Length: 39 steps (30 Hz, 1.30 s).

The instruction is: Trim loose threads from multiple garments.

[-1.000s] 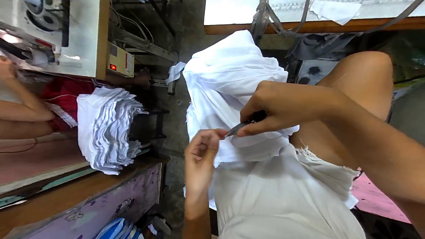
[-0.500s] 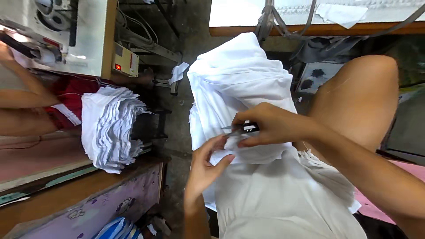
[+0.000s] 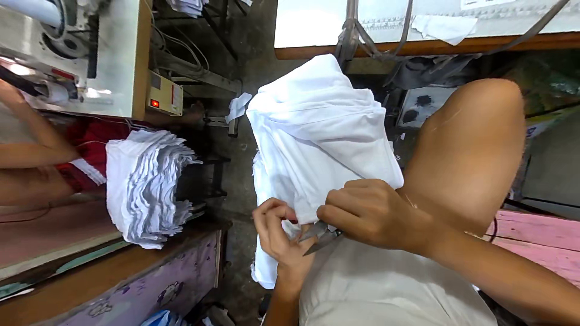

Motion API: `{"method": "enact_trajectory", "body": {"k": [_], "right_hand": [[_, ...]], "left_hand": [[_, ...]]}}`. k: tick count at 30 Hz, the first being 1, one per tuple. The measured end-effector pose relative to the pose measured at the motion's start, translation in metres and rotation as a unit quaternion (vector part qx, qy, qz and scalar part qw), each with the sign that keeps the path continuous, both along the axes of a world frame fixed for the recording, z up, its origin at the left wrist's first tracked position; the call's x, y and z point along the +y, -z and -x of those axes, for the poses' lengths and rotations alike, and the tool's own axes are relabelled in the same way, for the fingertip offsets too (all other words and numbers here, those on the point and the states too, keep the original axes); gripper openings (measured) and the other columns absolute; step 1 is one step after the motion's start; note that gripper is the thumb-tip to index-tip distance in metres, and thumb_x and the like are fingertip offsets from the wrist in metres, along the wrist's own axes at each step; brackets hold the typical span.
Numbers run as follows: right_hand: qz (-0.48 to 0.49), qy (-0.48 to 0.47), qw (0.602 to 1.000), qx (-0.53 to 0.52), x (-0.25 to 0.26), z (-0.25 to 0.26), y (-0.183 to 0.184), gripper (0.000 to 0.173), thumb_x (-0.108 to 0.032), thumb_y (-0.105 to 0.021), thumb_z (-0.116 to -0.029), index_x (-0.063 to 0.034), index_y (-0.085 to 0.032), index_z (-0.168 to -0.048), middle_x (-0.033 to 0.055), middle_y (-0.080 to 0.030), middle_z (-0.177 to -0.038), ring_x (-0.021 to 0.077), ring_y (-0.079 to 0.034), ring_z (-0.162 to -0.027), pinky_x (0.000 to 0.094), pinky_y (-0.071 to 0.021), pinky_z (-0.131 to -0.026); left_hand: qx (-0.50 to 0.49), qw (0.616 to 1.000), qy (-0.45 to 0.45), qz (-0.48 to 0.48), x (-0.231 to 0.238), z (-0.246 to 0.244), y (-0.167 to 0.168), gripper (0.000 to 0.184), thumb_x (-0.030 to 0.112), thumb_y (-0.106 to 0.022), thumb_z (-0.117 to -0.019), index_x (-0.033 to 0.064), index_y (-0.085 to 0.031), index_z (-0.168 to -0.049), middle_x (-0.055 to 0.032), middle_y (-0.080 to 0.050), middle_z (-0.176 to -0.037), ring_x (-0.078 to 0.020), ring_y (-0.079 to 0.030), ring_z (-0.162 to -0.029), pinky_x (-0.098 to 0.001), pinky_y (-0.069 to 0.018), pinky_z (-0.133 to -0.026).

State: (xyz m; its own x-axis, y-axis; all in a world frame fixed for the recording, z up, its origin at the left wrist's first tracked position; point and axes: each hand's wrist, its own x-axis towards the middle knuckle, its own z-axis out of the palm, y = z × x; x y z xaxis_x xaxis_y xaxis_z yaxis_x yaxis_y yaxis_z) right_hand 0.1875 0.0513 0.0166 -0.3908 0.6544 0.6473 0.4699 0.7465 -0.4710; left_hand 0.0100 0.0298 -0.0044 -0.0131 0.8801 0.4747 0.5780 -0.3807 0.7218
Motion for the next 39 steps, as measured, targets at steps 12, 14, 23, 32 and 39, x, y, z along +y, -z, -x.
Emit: {"method": "enact_trajectory", "body": {"k": [12,14,23,32,39], "right_hand": [[0.022,0.143,0.982,0.119,-0.02,0.0,0.029,0.012,-0.01,-0.062,-0.0991,-0.0017,-0.069,-0.104,0.0102,-0.074,-0.086,0.0128,-0.066,-0.071,0.0227,-0.0505,-0.065],[0.071,0.178,0.969,0.154,-0.011,-0.019,0.02,0.013,-0.008,-0.065,-0.0952,0.0008,-0.07,-0.103,0.0078,-0.072,-0.083,0.0051,-0.061,-0.068,0.0162,-0.0499,-0.064],[0.431,0.297,0.828,0.201,0.058,-0.092,0.074,0.032,-0.028,-0.066,-0.0999,0.0017,-0.066,-0.113,0.0058,-0.064,-0.09,0.006,-0.057,-0.076,0.0286,-0.0498,-0.074],[0.354,0.323,0.861,0.172,0.052,-0.086,0.061,0.04,-0.026,-0.063,-0.1001,0.0046,-0.054,-0.125,0.004,-0.057,-0.088,0.002,-0.052,-0.072,0.0205,-0.0463,-0.069],[0.301,0.27,0.899,0.168,0.04,-0.088,0.038,0.029,-0.022,-0.06,-0.1019,0.001,-0.056,-0.118,-0.0046,-0.053,-0.085,-0.0068,-0.046,-0.067,0.0109,-0.041,-0.063]], "left_hand": [[-0.102,0.984,0.136,-0.051,-0.005,-0.01,-0.025,0.02,0.019,-0.053,-0.1052,0.021,-0.063,-0.122,0.0118,-0.062,-0.134,-0.0043,-0.062,-0.122,-0.0249,-0.0539,-0.102],[-0.085,0.987,0.126,-0.045,0.0,-0.001,-0.033,0.024,0.028,-0.054,-0.1057,0.0274,-0.063,-0.127,0.0168,-0.057,-0.141,-0.0052,-0.056,-0.131,-0.0281,-0.0492,-0.109],[0.206,0.975,0.027,0.082,0.016,0.065,-0.011,0.028,0.019,-0.06,-0.0991,-0.0064,-0.073,-0.101,-0.0178,-0.073,-0.094,-0.0176,-0.07,-0.089,-0.0272,-0.0547,-0.083],[0.197,0.964,0.142,0.112,-0.031,0.056,0.028,0.014,0.016,-0.069,-0.0943,0.006,-0.079,-0.093,-0.0166,-0.071,-0.102,-0.0223,-0.065,-0.096,-0.0271,-0.0524,-0.09],[-0.019,0.927,0.255,0.275,-0.031,0.099,0.01,0.017,0.01,-0.065,-0.0984,-0.0044,-0.069,-0.089,-0.0099,-0.074,-0.092,-0.0027,-0.07,-0.084,-0.0167,-0.0571,-0.079]]}}
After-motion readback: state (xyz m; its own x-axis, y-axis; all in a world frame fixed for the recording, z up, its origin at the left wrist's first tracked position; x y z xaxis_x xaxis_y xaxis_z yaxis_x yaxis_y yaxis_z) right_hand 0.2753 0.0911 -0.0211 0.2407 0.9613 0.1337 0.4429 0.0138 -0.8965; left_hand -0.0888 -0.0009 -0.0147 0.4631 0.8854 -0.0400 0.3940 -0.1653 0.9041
